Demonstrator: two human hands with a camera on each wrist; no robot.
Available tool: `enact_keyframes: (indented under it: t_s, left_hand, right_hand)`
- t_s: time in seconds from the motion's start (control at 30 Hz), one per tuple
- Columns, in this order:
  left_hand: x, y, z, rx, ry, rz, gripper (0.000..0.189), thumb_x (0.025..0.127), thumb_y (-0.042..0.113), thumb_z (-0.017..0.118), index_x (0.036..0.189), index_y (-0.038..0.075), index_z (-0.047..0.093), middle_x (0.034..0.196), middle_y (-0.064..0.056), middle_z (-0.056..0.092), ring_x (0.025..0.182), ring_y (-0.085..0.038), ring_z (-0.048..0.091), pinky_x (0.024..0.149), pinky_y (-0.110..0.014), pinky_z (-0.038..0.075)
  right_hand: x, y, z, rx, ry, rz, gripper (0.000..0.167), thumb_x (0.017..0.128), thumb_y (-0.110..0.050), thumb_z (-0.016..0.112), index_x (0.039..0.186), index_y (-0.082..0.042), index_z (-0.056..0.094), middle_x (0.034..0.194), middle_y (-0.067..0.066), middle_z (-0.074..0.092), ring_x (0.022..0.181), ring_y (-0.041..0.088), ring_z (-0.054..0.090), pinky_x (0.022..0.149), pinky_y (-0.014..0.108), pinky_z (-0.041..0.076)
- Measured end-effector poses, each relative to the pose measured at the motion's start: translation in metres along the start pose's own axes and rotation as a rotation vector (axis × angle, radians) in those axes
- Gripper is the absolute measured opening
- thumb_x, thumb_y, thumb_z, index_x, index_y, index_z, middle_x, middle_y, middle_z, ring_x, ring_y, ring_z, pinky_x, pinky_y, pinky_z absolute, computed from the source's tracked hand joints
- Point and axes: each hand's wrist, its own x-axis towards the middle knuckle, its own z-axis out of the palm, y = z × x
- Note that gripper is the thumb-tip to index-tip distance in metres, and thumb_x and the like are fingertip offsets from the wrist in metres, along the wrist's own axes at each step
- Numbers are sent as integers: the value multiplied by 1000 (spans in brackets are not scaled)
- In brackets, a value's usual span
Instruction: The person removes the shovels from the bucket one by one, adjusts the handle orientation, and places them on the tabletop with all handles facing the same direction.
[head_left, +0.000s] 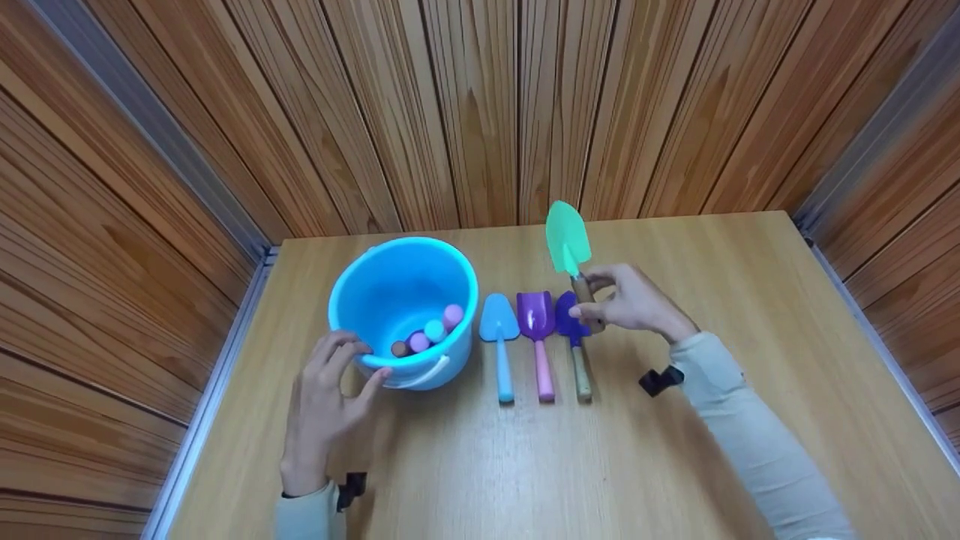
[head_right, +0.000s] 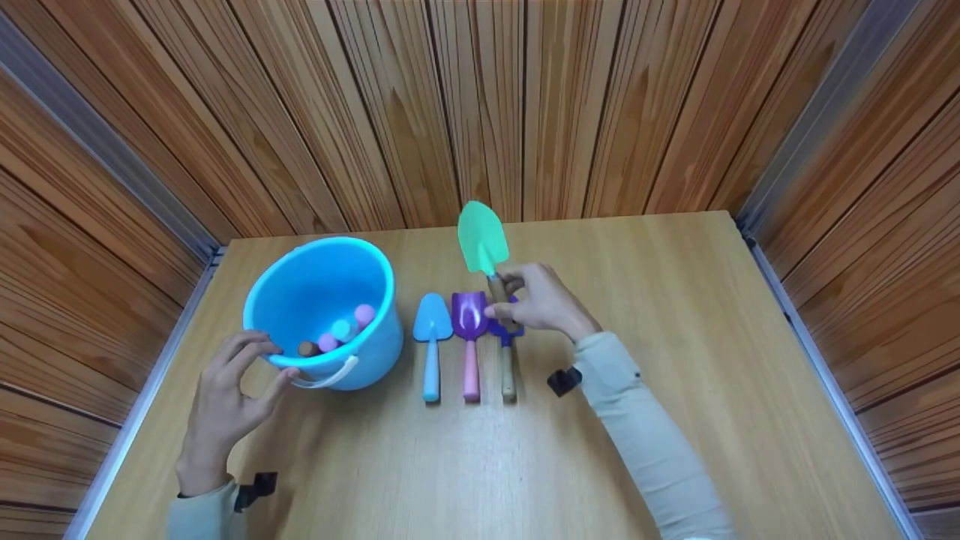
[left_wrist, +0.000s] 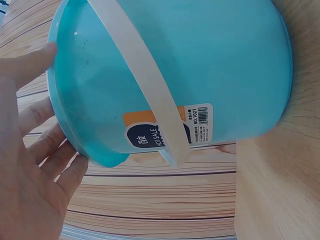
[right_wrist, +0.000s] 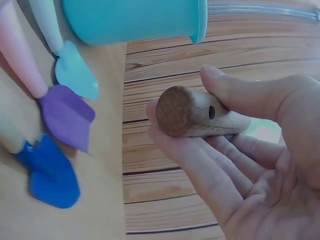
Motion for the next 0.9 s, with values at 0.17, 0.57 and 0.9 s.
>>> enact_keyframes:
  t_s: [0.17, 0.57, 0.9]
  left_hand:
    - [1, -1, 0, -2, 7, 7, 32, 88, 33, 89, 114, 19, 77, 125, 3, 70, 122, -15, 65, 100, -52, 61]
    - [0, -1, 1, -3, 16, 28, 32, 87, 31, 90, 113, 18, 77, 124, 3, 71, 122, -14, 65, 100, -51, 61]
    - [0, -2, 0, -7, 22, 38, 32, 87, 30, 90, 114, 19, 77, 125, 4, 71, 122, -13, 64, 101, -50, 61]
  right_hand:
    - [-16, 19, 9, 22, 76, 93, 59, 87, -35, 91, 134, -7, 72, 120, 13, 76, 113, 33, 69, 87, 41, 57]
    - [-46, 64, 25, 211, 173, 312, 66, 85, -41, 92, 135, -5, 70, 126, 18, 69, 94, 20, 70, 75, 30, 59]
    - [-51, 88, 44, 400, 165, 354, 60, 88, -26, 91, 133, 5, 65, 115, 15, 72, 87, 20, 80, 73, 29, 65]
